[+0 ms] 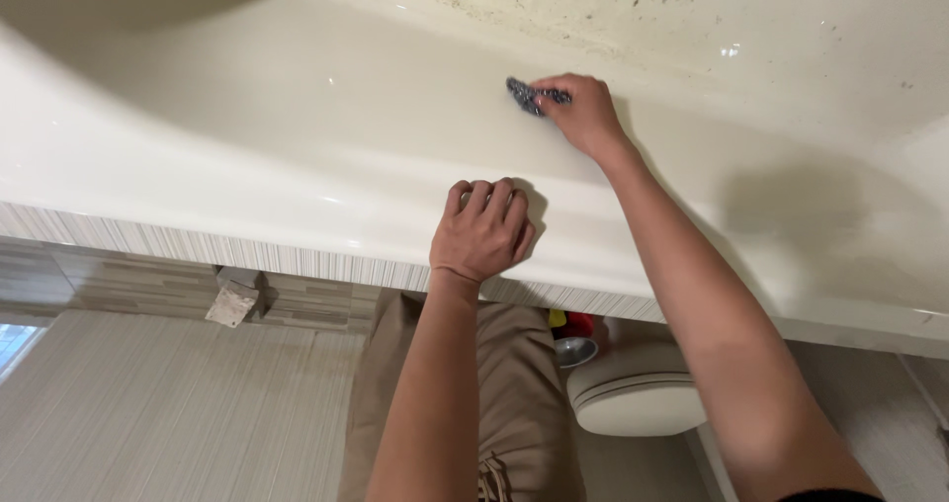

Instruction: The person scrubs the interior of a white bathtub using a handheld brush and later a steel wool pad. They clean the sides, bottom, and drain area while standing with one foot inside the tub.

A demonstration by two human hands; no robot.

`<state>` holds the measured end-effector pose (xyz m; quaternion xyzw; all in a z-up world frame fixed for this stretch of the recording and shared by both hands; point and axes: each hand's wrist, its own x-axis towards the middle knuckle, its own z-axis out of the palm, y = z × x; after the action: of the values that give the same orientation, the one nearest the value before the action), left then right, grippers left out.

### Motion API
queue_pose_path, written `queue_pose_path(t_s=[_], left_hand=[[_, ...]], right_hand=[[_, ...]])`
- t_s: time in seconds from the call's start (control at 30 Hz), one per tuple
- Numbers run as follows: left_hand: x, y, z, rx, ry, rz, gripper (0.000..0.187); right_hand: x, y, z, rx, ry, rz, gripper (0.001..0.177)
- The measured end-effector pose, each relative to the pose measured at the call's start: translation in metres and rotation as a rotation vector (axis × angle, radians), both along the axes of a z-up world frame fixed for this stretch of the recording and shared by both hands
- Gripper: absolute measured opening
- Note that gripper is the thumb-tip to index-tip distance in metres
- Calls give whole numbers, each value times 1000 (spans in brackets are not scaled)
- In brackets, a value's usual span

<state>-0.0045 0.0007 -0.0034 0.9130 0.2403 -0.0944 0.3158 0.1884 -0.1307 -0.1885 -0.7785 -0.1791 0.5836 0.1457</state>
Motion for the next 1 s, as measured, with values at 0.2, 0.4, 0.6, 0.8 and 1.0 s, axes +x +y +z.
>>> queue_pose_path(t_s=[0.2,0.4,0.6,0.8,1.0], left_hand=[[1,0,-1,28,-16,9,24],[0,-3,1,26,8,-7,26],[1,0,-1,20,-1,-11,24],[1,-2,0,30,3,-7,24],[-1,-4,2,19,20,-20,25]], right_hand=[[80,-89,24,-166,-282,211,22],[98,-109,-24,-427,-397,281,21],[-11,16,-25,-10,-229,207,23],[23,-6,37,-100,-242,310,23],[67,-52,64,-240,-232,15,23]])
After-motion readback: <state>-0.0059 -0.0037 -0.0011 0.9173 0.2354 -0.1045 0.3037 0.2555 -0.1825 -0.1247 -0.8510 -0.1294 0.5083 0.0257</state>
